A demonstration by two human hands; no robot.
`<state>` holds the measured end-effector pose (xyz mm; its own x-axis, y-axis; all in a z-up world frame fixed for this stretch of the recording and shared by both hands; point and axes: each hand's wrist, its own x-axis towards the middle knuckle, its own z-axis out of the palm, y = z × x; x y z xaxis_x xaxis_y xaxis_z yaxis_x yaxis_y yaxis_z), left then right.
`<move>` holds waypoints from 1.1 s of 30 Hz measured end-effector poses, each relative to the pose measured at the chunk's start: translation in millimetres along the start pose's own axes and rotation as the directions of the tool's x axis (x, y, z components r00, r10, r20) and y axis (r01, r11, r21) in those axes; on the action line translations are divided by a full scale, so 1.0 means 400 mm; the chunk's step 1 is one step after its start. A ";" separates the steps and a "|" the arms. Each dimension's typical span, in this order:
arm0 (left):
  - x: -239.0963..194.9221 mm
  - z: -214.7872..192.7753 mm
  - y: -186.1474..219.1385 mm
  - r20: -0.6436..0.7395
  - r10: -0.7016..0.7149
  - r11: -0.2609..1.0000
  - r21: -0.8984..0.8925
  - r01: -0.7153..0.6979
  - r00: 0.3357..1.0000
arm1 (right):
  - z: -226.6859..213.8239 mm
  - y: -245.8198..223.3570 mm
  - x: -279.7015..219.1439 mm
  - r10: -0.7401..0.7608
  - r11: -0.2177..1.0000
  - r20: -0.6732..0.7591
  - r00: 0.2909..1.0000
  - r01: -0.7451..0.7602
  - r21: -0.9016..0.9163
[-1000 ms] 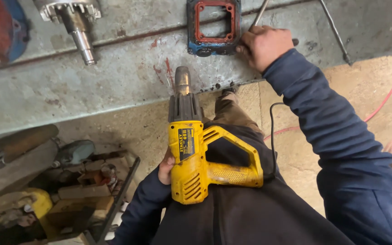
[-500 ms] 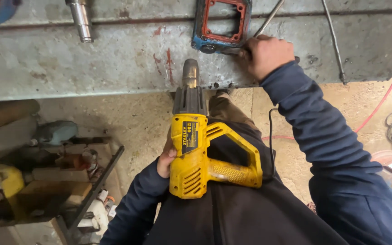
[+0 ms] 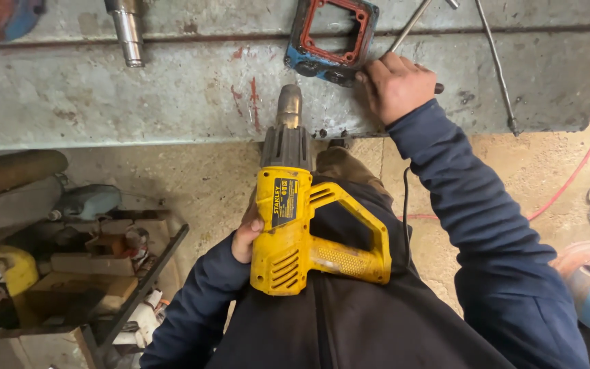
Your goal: Removing old sealant from a motor housing flange using a heat gun to soften it and a metal scraper to peel it away.
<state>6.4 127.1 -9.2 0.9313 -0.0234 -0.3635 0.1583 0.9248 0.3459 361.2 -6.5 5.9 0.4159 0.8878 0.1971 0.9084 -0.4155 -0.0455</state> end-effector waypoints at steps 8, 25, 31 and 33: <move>0.017 0.003 0.014 -0.011 -0.024 0.999 -0.021 0.023 1.000 | -0.003 -0.040 0.016 0.055 0.997 -0.012 0.998 -0.055 -0.046; 0.032 -0.042 0.071 0.094 -0.031 0.998 0.051 0.027 0.995 | 0.001 -0.086 -0.002 0.171 0.981 0.081 0.982 -0.163 -0.104; 0.020 -0.068 0.081 0.106 -0.045 0.997 0.064 0.038 0.993 | -0.016 -0.106 0.024 0.153 0.982 0.047 0.987 -0.147 -0.119; 0.013 -0.067 0.085 0.099 -0.060 0.997 0.051 0.055 0.993 | -0.015 -0.107 0.015 0.153 0.980 0.055 0.987 -0.144 -0.134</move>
<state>8.0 168.4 -22.6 0.9482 -0.1162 -0.2957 0.2255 0.9016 0.3691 324.7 15.1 15.0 0.5514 0.8236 0.1333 0.8251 -0.5619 0.0587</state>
